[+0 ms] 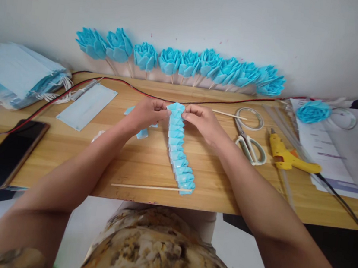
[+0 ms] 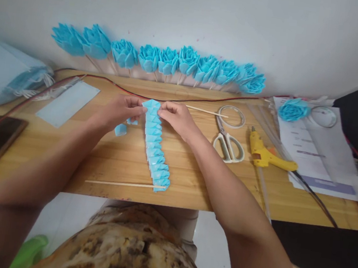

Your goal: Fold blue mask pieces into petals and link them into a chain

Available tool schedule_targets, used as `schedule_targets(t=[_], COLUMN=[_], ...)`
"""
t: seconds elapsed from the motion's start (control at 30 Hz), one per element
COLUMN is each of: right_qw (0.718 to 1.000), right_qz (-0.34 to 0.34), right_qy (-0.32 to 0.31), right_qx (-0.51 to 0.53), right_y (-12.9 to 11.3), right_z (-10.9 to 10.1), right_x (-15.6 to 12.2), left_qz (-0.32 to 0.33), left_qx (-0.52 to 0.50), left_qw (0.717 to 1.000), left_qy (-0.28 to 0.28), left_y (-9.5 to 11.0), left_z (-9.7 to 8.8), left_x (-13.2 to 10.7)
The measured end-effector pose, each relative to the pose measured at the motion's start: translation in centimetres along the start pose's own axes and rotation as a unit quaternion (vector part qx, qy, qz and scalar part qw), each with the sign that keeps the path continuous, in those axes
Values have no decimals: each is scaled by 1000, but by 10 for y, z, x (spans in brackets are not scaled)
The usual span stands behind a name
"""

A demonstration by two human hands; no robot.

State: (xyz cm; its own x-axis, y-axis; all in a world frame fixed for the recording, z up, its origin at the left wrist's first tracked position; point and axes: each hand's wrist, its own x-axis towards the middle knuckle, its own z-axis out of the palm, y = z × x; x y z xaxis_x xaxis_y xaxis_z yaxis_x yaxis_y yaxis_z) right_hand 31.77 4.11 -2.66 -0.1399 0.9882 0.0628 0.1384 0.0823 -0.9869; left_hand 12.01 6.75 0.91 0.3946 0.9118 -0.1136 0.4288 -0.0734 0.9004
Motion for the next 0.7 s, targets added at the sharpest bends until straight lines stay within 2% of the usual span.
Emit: schedule_targets(t=[0.1,0.23,0.33,0.43,0.5,0.6,0.7], right_qw=[999,1000,999,998,996,985,968], right_qz=[26,16,11,14,3,-21,-43], right_qy=[-22,-8,22,35,33,40,88], right_qx=[34,5,-26,-57,-88,-169,-233], right_y=[-3,-5,-3,3,10,19,21], right_z=[-1,-3,-5,-10,-11,-12,-12], right_x=[0,0,1,4,6,9,10], left_qz=[-12,1,43,69,68,66,73], left_qx=[-3,-27,-78,-106,-79,41,158], left_qw=[1000,1000,996,991,992,993,982], left_qy=[15,-1,-1,40,65,85,70], left_y=[-1,-4,-9,-13,-14,-13,-11], left_z=[1,-1,-11,-24,-30,-37,-42], left_x=[0,3,7,11,12,11,8])
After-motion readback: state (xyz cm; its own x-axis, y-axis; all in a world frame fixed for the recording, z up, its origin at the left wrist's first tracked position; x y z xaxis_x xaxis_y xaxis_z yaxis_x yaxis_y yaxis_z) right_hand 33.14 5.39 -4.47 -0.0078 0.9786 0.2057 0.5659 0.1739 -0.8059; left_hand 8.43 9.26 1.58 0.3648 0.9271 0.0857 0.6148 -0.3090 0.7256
